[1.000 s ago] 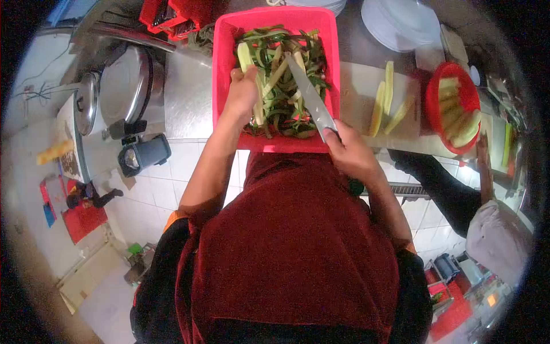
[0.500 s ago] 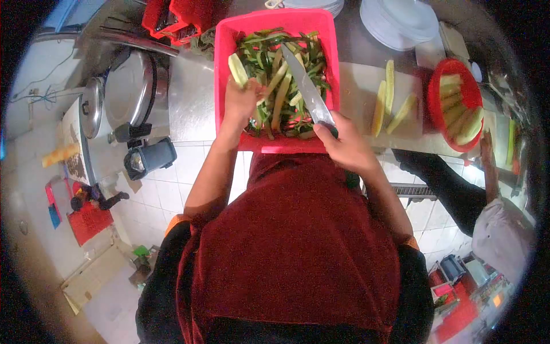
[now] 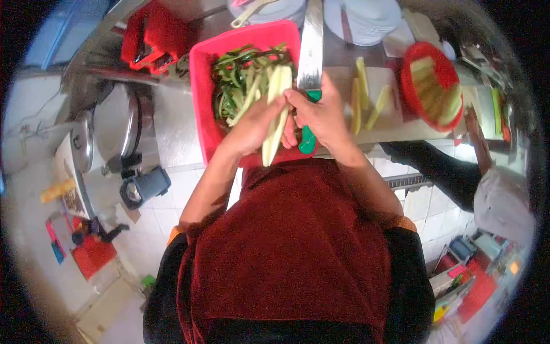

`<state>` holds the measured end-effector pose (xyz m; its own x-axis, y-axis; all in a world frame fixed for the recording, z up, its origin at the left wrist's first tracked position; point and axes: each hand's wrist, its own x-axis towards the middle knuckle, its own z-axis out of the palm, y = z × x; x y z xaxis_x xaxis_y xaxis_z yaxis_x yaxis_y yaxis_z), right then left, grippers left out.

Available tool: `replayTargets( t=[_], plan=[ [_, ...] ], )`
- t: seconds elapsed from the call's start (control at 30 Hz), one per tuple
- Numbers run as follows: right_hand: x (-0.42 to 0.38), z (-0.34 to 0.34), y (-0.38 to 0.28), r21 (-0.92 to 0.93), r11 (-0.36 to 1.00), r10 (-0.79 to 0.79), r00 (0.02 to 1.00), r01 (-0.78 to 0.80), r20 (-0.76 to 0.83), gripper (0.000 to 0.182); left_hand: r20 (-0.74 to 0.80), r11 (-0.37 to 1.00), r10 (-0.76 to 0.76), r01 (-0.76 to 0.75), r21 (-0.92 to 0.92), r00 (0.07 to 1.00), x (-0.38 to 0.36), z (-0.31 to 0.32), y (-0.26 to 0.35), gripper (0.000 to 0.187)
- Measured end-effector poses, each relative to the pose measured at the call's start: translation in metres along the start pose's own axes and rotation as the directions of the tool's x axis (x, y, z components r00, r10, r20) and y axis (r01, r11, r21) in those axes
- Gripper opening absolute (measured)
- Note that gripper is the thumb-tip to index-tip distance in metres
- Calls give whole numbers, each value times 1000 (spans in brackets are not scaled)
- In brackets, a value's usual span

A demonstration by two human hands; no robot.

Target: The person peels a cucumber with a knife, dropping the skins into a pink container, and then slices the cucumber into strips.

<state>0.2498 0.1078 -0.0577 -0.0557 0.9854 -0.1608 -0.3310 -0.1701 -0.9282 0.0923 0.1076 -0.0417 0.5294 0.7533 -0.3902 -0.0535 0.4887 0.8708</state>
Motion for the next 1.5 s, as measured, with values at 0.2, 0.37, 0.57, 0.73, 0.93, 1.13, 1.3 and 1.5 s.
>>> replayTargets(
  t=[0.2, 0.37, 0.57, 0.73, 0.93, 1.13, 1.3, 1.5],
  plan=[
    [-18, -66, -35, 54, 994, -68, 908, 98, -412, 37, 214, 944, -16, -56, 324, 977, 13, 27, -48, 29],
    [-11, -181, -98, -366, 899, -435, 605, 242, -667, 37, 275, 679, -117, -125, 723, 954, 34, 7, -70, 24],
    [59, -367, -131, -780, 624, -687, 441, -48, -577, 37, 310, 558, 19, -268, 786, 950, 89, 45, -30, 36],
    [32, -373, -132, -762, 398, -553, 529, -511, -644, 40, 31, 364, -173, 35, 931, 984, 213, 70, -74, 52],
    [-97, -274, -91, -602, 721, -80, 822, -343, -564, 35, -264, 335, 173, 195, 922, 949, 304, 94, -102, 70],
    [-184, -240, -40, -445, 698, 396, 820, -561, -413, 23, -325, 154, 208, 297, 942, 923, 321, 135, -93, 66],
    [-196, -230, -25, -365, 709, 447, 785, -603, -429, 19, -104, 475, 531, -194, 858, 841, 326, 125, -111, 54],
    [-149, -210, -48, -465, 759, 316, 882, -456, -350, 16, -245, 771, 612, -498, 398, 752, 277, 87, -15, 50]
  ],
)
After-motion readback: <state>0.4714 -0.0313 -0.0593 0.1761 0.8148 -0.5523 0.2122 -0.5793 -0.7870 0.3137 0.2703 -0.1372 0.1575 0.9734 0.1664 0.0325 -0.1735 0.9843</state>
